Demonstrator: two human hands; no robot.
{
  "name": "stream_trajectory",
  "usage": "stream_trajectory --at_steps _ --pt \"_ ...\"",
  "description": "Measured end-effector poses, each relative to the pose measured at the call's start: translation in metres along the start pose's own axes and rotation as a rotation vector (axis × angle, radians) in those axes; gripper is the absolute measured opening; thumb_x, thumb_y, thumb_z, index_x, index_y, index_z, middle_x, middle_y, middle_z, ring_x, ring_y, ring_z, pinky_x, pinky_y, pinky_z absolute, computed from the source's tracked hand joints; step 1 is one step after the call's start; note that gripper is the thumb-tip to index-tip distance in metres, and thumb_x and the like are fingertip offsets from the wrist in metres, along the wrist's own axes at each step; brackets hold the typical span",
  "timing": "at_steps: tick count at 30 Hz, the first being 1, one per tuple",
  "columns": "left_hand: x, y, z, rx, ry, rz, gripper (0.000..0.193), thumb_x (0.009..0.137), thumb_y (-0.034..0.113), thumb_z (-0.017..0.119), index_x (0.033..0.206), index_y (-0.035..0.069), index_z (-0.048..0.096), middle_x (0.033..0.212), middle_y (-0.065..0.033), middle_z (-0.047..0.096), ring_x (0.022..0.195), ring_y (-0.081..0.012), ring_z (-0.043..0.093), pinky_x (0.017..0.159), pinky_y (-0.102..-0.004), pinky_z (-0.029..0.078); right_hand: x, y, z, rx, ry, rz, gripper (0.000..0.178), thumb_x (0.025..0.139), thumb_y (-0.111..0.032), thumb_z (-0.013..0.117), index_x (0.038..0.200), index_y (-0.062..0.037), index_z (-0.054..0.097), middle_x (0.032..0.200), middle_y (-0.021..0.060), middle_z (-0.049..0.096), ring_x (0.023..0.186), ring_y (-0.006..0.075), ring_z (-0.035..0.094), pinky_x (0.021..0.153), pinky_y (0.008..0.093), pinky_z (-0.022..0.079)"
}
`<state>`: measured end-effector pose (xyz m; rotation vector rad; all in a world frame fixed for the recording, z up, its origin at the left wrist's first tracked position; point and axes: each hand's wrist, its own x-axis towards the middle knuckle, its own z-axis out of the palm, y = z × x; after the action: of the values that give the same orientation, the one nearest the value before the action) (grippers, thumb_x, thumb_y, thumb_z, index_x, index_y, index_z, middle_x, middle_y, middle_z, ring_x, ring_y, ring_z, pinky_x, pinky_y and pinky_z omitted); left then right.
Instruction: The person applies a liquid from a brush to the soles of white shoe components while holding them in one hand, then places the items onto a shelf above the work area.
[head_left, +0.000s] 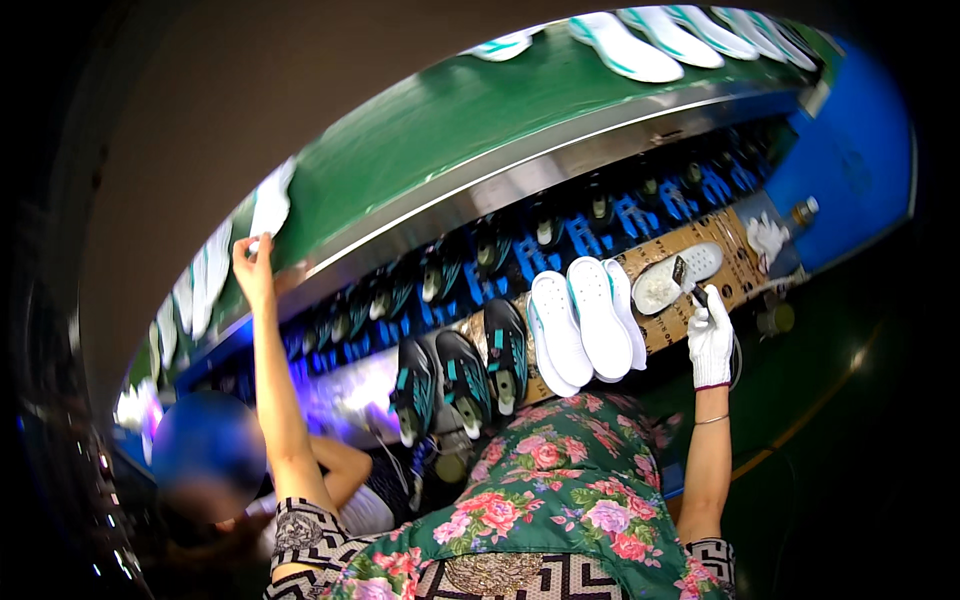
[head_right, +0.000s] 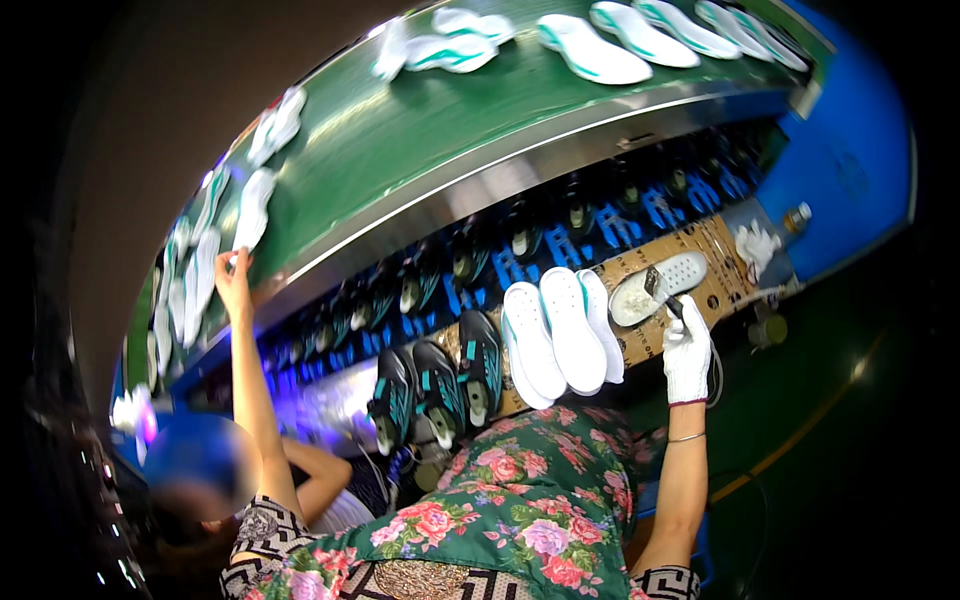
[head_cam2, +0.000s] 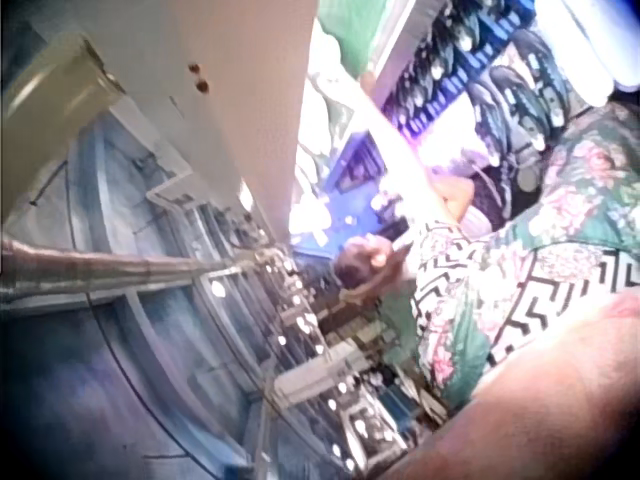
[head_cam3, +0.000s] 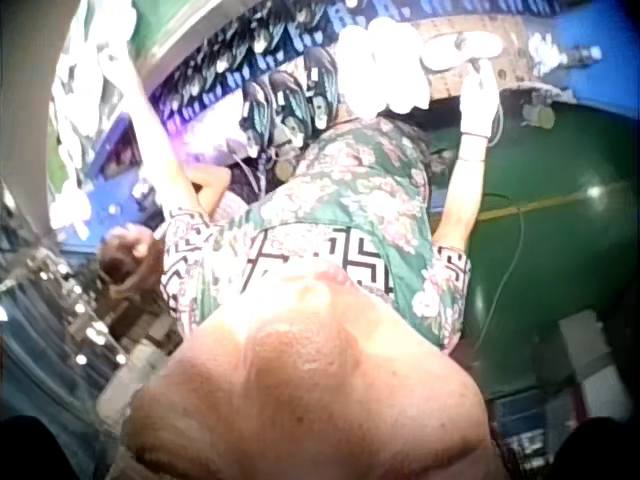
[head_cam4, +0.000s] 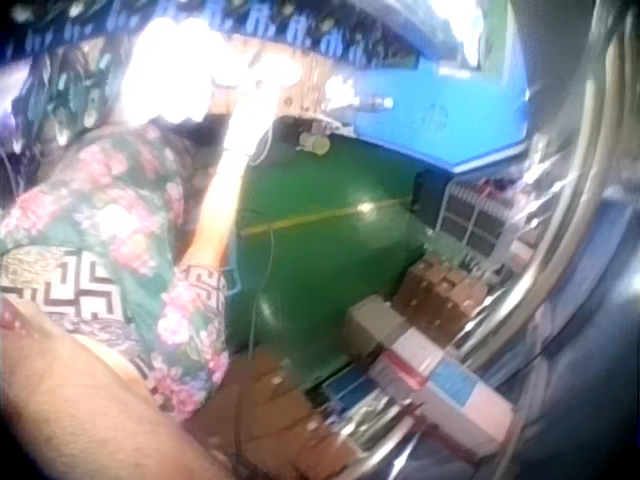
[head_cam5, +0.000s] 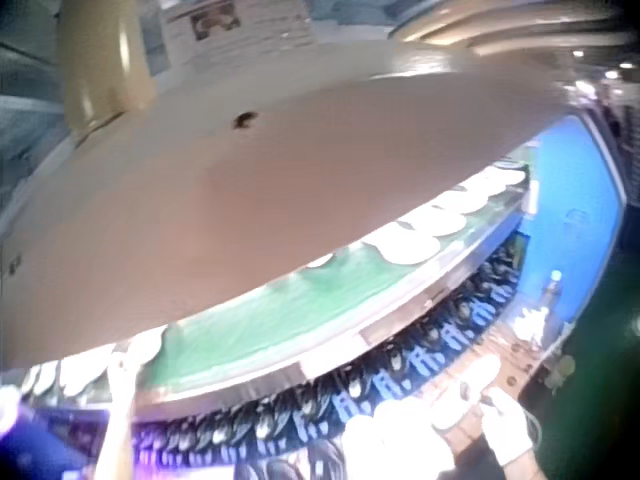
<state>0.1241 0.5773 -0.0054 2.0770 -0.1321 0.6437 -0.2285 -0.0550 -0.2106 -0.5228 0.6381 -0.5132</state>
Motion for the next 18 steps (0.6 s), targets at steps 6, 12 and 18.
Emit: stream_trajectory --at_steps 6,12,18 --pt "-0.13 0.087 -0.018 -0.326 0.575 0.208 0.011 0.091 0.005 0.047 0.101 0.002 0.05 0.114 -0.0153 0.06 0.103 -0.0257 0.059 0.096 -0.0398 0.048 0.012 -0.022 0.028 0.014 -0.118 0.098 0.026 0.097 -0.015 0.058 0.116 0.0022 0.056 0.098 0.0107 0.064 0.061 0.0049 0.054 0.046 0.0149 0.044" --pt "-0.224 0.122 0.015 -0.599 0.251 -0.326 0.03 0.095 0.019 0.044 0.113 -0.001 0.06 0.1 -0.013 0.066 0.089 -0.0219 0.065 0.083 -0.0346 0.054 -0.012 -0.048 0.09 0.048 -0.297 0.209 0.026 0.099 -0.013 0.052 0.116 0.0059 0.054 0.101 0.011 0.062 0.063 0.0066 0.051 0.049 0.018 0.042" --pt "-0.311 0.153 0.143 -0.927 -0.429 -0.849 0.026 0.089 0.019 0.053 0.097 -0.002 0.065 0.088 -0.0119 0.069 0.075 -0.0194 0.068 0.07 -0.0315 0.056 -0.058 -0.041 0.144 -0.076 -0.507 0.357 0.022 0.094 -0.012 0.058 0.109 0.0039 0.056 0.096 0.0103 0.061 0.064 0.0093 0.055 0.05 0.019 0.044"
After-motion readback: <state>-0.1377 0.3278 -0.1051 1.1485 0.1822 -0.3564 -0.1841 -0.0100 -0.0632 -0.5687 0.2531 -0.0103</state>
